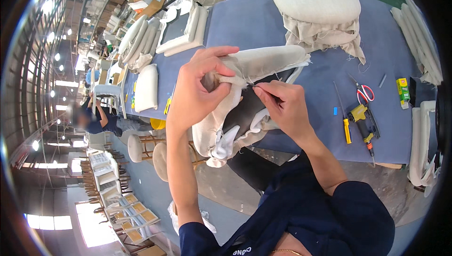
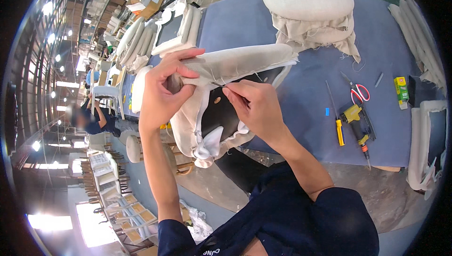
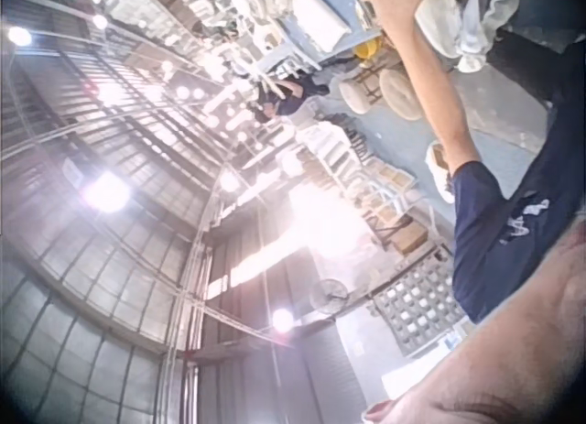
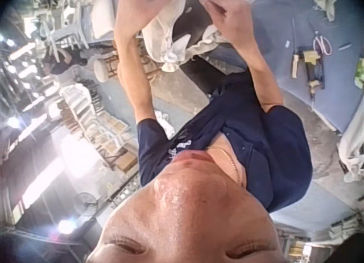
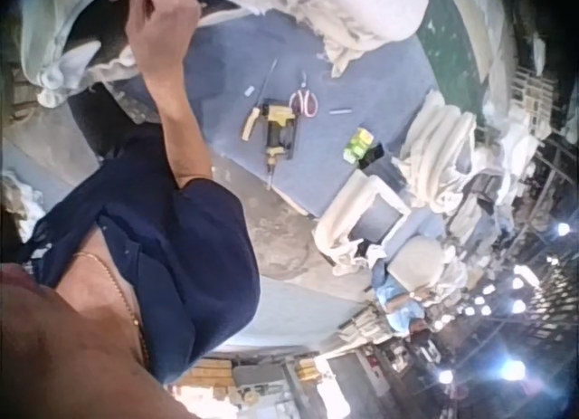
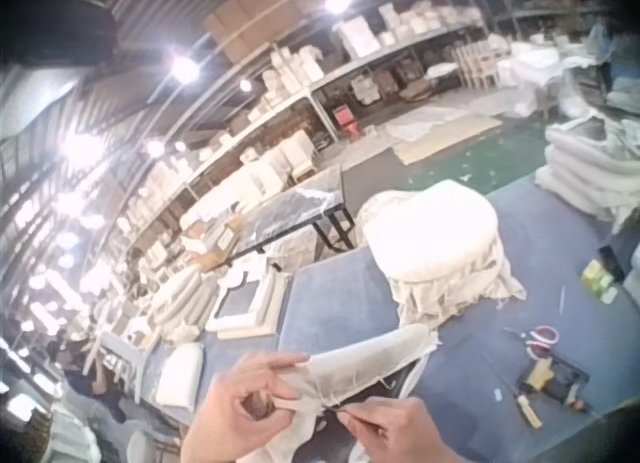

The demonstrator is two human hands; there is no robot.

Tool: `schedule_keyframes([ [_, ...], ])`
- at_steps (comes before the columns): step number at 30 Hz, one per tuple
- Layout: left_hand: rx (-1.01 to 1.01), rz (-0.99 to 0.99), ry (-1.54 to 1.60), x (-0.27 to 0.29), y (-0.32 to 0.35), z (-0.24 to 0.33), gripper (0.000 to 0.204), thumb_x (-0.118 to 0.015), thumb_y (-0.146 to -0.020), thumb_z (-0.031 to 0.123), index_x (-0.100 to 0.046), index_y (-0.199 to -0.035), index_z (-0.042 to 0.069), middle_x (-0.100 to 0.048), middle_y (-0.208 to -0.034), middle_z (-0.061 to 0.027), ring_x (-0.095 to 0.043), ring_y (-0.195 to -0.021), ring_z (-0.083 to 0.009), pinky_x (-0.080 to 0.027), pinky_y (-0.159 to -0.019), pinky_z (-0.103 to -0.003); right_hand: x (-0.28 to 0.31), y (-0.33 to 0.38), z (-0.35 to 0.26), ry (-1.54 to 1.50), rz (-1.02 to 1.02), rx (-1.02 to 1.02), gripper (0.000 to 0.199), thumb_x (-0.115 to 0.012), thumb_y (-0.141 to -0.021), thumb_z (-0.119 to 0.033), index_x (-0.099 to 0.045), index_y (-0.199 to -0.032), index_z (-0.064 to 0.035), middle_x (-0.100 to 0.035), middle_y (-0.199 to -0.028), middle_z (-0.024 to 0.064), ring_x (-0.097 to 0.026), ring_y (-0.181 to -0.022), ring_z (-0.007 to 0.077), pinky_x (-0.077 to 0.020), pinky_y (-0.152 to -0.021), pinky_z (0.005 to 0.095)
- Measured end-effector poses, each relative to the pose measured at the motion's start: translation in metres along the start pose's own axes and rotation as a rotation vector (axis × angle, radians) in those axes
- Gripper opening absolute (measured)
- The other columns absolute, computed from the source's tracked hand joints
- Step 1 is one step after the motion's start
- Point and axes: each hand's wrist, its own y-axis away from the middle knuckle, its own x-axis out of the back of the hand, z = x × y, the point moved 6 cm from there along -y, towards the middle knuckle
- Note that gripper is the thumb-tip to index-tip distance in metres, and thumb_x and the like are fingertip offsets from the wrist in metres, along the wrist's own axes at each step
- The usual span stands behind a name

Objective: The person is upholstering chair cushions in a workshop. They use a staple gun to attach fabric to the cushion frame, a screwdriver to pry and adjust the material, and scissors to trim excess fabric. The process involves wrapping the fabric around the cushion, securing it, and then cutting away the surplus.

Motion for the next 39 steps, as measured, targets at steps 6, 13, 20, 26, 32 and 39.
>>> schedule_keyframes([
  [6, -0.037, 0.019, -0.012, -0.004, 0.010, 0.003, 0.028, -0.066, -0.066, -0.015, -0.075, -0.088, -0.001, -0.064, -0.138, -0.0210, -0.060, -0.128, -0.0312, -0.045, -0.108, -0.039, -0.008, 0.016, 0.003, -0.118, 0.114, -0.019, 0.011, -0.072, -0.094, -0.007, -0.073, -0.096, 0.0034, -0.065, -0.071, 0.0116, -0.055, -0.054, 0.0172, -0.0396, -0.051, 0.0308],
  [13, -0.126, 0.030, -0.012, -0.013, 0.031, 0.032, 0.030, -0.078, -0.065, -0.005, -0.080, -0.095, 0.000, -0.056, -0.144, -0.0287, -0.058, -0.133, -0.0372, -0.046, -0.109, -0.044, 0.002, 0.028, -0.009, -0.020, 0.131, 0.147, 0.009, -0.074, -0.089, 0.000, -0.072, -0.097, 0.0028, -0.058, -0.066, 0.0095, -0.051, -0.050, 0.0190, -0.0379, -0.047, 0.0320],
  [20, 0.087, 0.039, 0.309, -0.038, 0.046, 0.018, 0.063, -0.084, -0.062, 0.013, -0.069, -0.119, -0.009, -0.064, -0.134, -0.0282, -0.059, -0.132, -0.0357, -0.041, -0.114, -0.044, 0.041, 0.055, -0.025, 0.142, 0.077, 0.256, 0.023, -0.073, -0.073, 0.011, -0.071, -0.094, 0.0029, -0.054, -0.064, 0.0074, -0.054, -0.050, 0.0205, -0.0415, -0.047, 0.0316],
  [26, 0.067, 0.140, 0.306, -0.061, 0.064, 0.033, 0.065, -0.080, -0.055, 0.010, -0.070, -0.116, -0.010, -0.068, -0.126, -0.0285, -0.061, -0.130, -0.0402, -0.041, -0.114, -0.047, 0.055, 0.060, -0.040, 0.141, -0.053, 0.258, 0.032, -0.072, -0.063, 0.012, -0.071, -0.095, 0.0048, -0.054, -0.064, 0.0077, -0.056, -0.051, 0.0217, -0.0426, -0.047, 0.0317],
  [32, 0.084, 0.025, 0.313, -0.081, 0.078, 0.048, 0.067, -0.092, -0.058, 0.013, -0.070, -0.121, 0.000, -0.070, -0.127, -0.0156, -0.061, -0.129, -0.0364, -0.047, -0.109, -0.044, 0.072, 0.061, -0.023, 0.087, -0.254, 0.219, 0.022, -0.074, -0.065, 0.003, -0.072, -0.086, 0.0031, -0.053, -0.063, 0.0081, -0.054, -0.051, 0.0227, -0.0392, -0.045, 0.0338],
  [39, 0.017, -0.153, 0.454, -0.116, 0.041, 0.058, 0.049, -0.091, -0.051, 0.018, -0.078, -0.097, 0.010, -0.075, -0.106, -0.0098, -0.066, -0.117, -0.0359, -0.043, -0.110, -0.048, 0.102, 0.082, -0.015, 0.095, -0.274, 0.181, 0.013, -0.076, -0.073, -0.005, -0.070, -0.079, 0.0042, -0.053, -0.060, 0.0092, -0.051, -0.045, 0.0234, -0.0348, -0.043, 0.0349],
])
